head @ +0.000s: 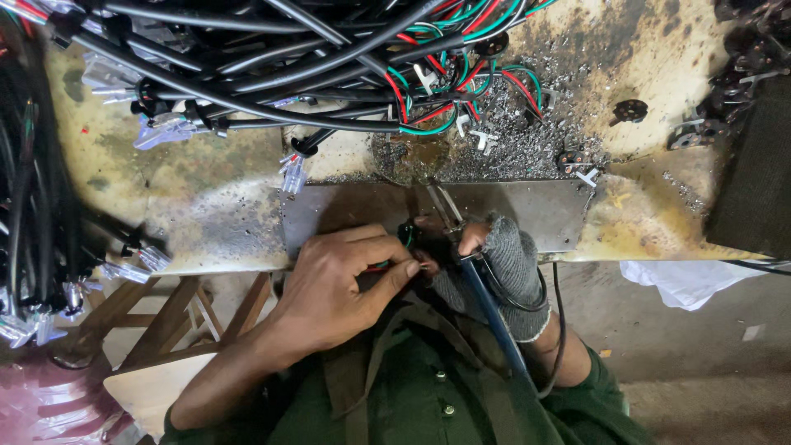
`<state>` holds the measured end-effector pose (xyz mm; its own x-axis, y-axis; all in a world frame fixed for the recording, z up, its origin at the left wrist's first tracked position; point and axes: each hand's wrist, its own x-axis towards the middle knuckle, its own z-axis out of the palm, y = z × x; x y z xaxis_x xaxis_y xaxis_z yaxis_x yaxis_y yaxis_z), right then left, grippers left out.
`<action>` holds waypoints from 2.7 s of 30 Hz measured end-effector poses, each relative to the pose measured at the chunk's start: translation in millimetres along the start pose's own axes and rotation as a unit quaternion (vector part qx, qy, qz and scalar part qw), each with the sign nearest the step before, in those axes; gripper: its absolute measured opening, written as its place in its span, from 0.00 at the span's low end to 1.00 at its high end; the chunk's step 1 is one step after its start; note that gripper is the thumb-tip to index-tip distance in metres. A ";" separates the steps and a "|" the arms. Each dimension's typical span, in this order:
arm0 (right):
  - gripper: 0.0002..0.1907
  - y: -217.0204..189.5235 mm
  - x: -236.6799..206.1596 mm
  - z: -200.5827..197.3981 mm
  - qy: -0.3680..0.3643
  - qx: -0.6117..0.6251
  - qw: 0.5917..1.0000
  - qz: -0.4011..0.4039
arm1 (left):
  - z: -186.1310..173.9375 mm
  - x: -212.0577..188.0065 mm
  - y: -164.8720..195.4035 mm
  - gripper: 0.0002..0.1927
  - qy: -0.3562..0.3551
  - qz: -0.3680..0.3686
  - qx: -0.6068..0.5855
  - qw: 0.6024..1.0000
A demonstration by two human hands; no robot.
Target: The person solders electrical wire connections at a workbench. They hold a red wire against a connector with one hand while applying a soldering iron with the other gloved hand, then set the finished piece aside and pick up the next wire to solder another connection.
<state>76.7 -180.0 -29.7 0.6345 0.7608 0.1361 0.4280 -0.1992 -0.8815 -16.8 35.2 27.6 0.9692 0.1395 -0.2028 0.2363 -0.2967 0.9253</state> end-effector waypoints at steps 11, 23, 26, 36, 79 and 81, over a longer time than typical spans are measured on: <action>0.28 -3.8 -13.3 -5.2 0.006 0.104 0.987 0.121 | 18.9 9.9 6.7 0.06 0.131 -0.004 0.167 0.977; 0.17 30.3 -46.5 -33.4 -0.052 -0.147 0.983 -0.100 | 29.5 10.1 -2.0 0.09 0.178 0.022 0.129 0.975; 0.17 20.5 -43.5 -33.0 -0.045 -0.084 0.994 -0.045 | 30.7 10.9 -1.4 0.08 0.200 0.027 0.121 0.972; 0.15 11.5 -21.3 -32.2 -0.018 -0.122 0.982 -0.145 | 35.0 10.5 -3.9 0.08 0.209 0.035 0.118 0.970; 0.10 7.1 -39.6 -36.1 -0.116 -0.076 0.969 0.206 | 29.0 9.3 -3.6 0.09 0.171 0.033 0.156 0.972; 0.10 6.9 -44.5 -37.3 -0.052 -0.043 0.977 0.202 | 29.2 10.3 -4.1 0.09 0.170 0.037 0.153 0.973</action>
<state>75.4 -238.3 -25.0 0.6953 0.6679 -0.2654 0.2124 -0.5438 -0.8119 -5.7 10.3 12.3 0.9177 0.3964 0.0273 0.2264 -0.5779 0.7841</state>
